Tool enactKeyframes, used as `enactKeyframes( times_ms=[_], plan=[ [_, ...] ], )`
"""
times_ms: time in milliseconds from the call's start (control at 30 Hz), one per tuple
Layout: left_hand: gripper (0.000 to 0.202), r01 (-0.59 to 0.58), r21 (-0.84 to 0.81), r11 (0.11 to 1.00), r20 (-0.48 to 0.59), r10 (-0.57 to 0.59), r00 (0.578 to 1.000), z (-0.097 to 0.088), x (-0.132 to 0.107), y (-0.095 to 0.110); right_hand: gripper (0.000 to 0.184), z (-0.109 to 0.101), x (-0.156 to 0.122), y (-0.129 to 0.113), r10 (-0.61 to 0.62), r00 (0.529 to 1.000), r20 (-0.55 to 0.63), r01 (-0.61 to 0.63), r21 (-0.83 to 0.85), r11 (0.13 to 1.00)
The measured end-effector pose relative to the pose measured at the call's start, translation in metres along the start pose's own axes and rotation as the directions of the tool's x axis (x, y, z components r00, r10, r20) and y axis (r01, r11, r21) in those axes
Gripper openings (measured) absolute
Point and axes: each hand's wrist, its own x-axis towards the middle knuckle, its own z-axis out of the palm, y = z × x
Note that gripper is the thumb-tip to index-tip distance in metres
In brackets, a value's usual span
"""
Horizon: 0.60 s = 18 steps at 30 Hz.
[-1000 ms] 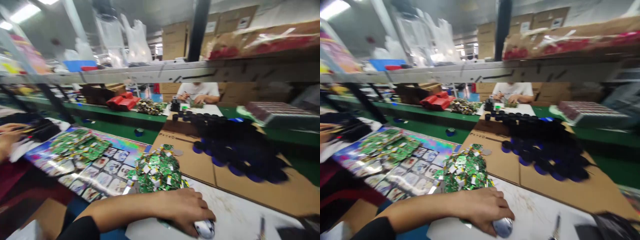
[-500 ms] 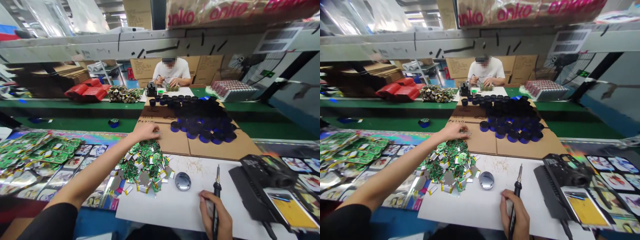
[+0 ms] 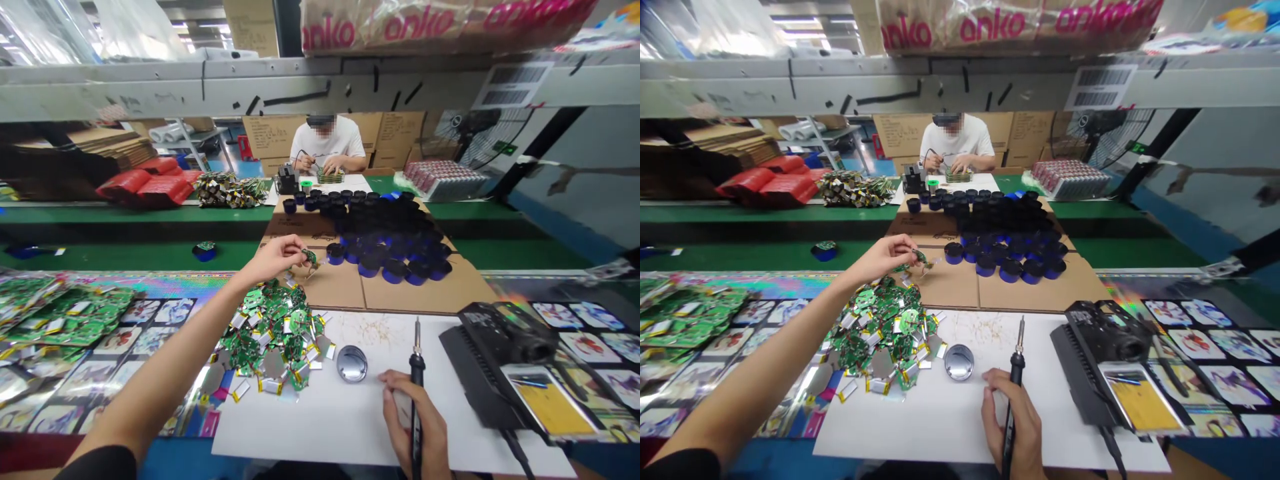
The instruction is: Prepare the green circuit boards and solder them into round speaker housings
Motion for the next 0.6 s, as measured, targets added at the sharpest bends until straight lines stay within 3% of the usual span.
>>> enactKeyframes(
  times_ms=[67,100,167,233,333,400,467,600],
  plan=[
    [0.027,-0.036,-0.151,0.988,-0.065,0.026,0.998,0.012,-0.007,0.003,0.020,0.003,0.012,-0.006,-0.031,0.999,-0.009,0.031,0.019,0.999],
    [0.026,-0.058,-0.150,0.987,-0.100,0.043,0.994,0.017,-0.008,0.003,0.021,0.004,0.019,-0.009,-0.041,0.999,-0.014,0.041,0.029,0.999],
    [0.021,-0.095,-0.027,0.995,-0.177,0.089,0.980,0.023,-0.007,0.002,0.021,0.007,0.030,-0.014,-0.045,0.999,-0.022,0.046,0.043,0.998],
    [0.018,-0.106,0.249,0.963,-0.207,0.159,0.965,0.023,-0.003,-0.002,0.020,0.010,0.036,-0.016,-0.043,0.999,-0.031,0.044,0.044,0.998],
    [0.024,-0.137,0.654,0.744,-0.066,0.237,0.969,0.018,0.006,-0.008,0.019,0.012,0.036,-0.015,-0.046,0.998,-0.033,0.047,0.035,0.998],
    [0.025,-0.180,0.721,0.669,0.040,0.219,0.975,0.012,0.014,-0.010,0.019,0.013,0.032,-0.013,-0.053,0.998,-0.024,0.054,0.036,0.998],
    [0.026,-0.136,0.668,0.732,-0.002,0.185,0.983,0.005,0.023,-0.010,0.020,0.014,0.028,-0.010,-0.058,0.998,-0.014,0.058,0.042,0.997],
    [0.024,0.000,0.557,0.830,-0.204,0.137,0.969,-0.006,0.040,-0.011,0.021,0.014,0.020,-0.003,-0.060,0.998,-0.016,0.060,0.038,0.997]
  ],
)
